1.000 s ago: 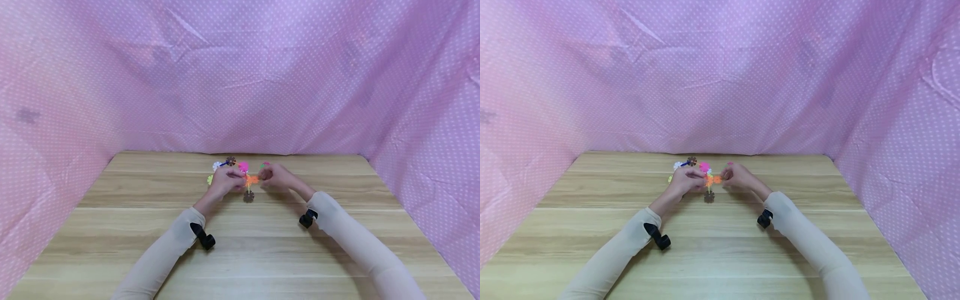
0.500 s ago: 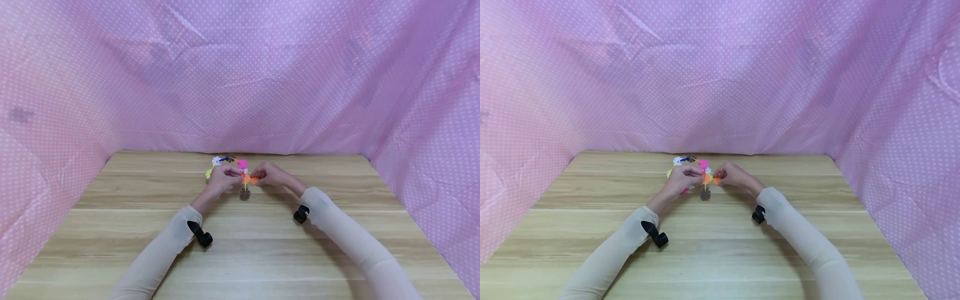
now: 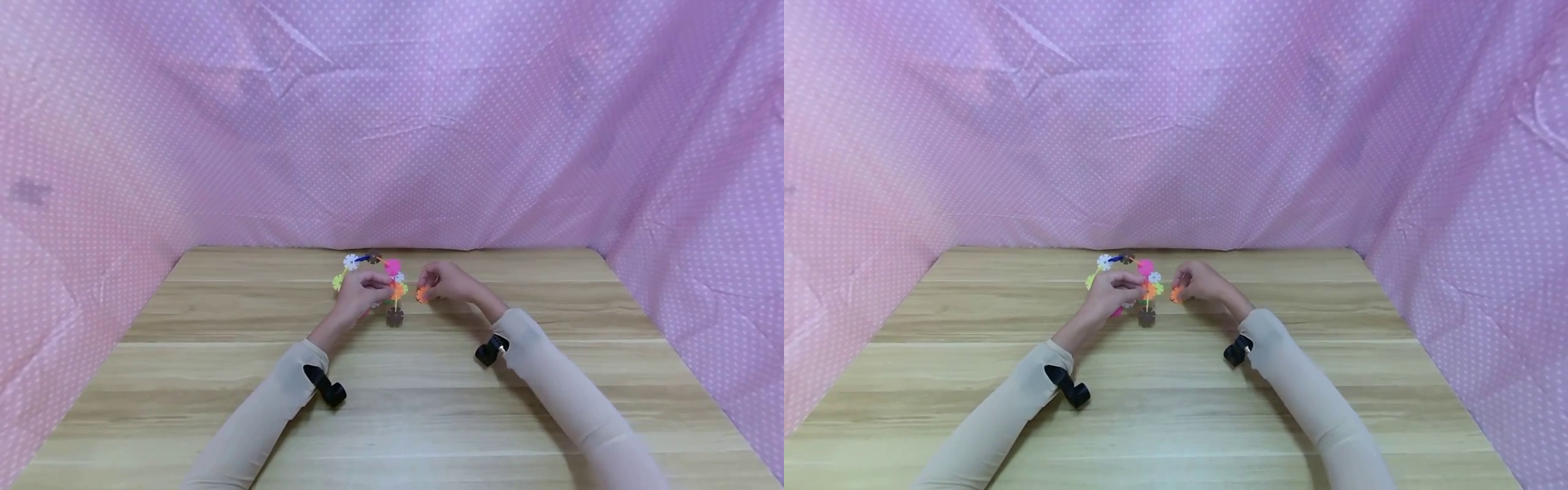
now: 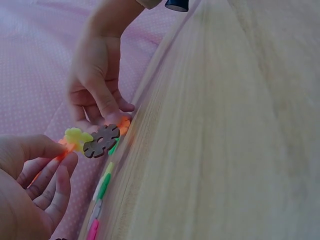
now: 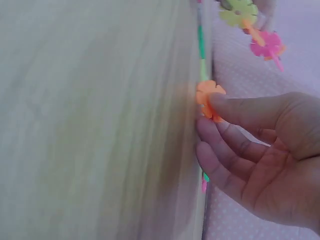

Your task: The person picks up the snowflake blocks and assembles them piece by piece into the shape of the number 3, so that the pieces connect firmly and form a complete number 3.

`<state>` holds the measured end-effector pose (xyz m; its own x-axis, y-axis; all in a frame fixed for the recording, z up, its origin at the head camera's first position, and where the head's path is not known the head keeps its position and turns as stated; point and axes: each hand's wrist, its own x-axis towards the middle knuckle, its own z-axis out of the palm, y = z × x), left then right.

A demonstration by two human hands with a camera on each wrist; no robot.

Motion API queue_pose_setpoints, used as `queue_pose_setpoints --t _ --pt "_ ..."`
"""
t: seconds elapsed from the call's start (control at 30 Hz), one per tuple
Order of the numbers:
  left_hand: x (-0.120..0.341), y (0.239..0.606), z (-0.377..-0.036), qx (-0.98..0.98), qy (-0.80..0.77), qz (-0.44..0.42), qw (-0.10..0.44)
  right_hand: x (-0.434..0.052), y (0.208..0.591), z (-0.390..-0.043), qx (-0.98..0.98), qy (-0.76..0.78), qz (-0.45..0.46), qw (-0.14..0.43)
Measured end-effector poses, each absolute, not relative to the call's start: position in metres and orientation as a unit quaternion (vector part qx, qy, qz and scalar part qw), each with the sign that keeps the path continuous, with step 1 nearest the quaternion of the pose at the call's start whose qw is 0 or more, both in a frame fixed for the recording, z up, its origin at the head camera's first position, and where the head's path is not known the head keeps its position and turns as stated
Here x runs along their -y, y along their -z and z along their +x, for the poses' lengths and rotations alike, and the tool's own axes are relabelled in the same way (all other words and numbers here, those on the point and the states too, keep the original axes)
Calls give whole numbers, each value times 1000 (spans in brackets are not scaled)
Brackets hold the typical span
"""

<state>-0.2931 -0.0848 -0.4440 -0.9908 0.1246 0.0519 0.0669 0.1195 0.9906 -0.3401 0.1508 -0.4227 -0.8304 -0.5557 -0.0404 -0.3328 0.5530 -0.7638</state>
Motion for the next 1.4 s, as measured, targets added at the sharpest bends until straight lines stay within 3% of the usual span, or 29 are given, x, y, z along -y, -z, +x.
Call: queue_pose_setpoints --t 0.27,0.7,1.4 --pt "82 441 -291 -750 -659 54 24 -149 415 -328 -848 476 -212 99" --pt "81 436 -292 -760 -647 54 16 -135 413 -323 -809 535 -242 24" --pt "84 435 -293 -758 -647 75 31 -129 417 -318 -799 540 -266 5"
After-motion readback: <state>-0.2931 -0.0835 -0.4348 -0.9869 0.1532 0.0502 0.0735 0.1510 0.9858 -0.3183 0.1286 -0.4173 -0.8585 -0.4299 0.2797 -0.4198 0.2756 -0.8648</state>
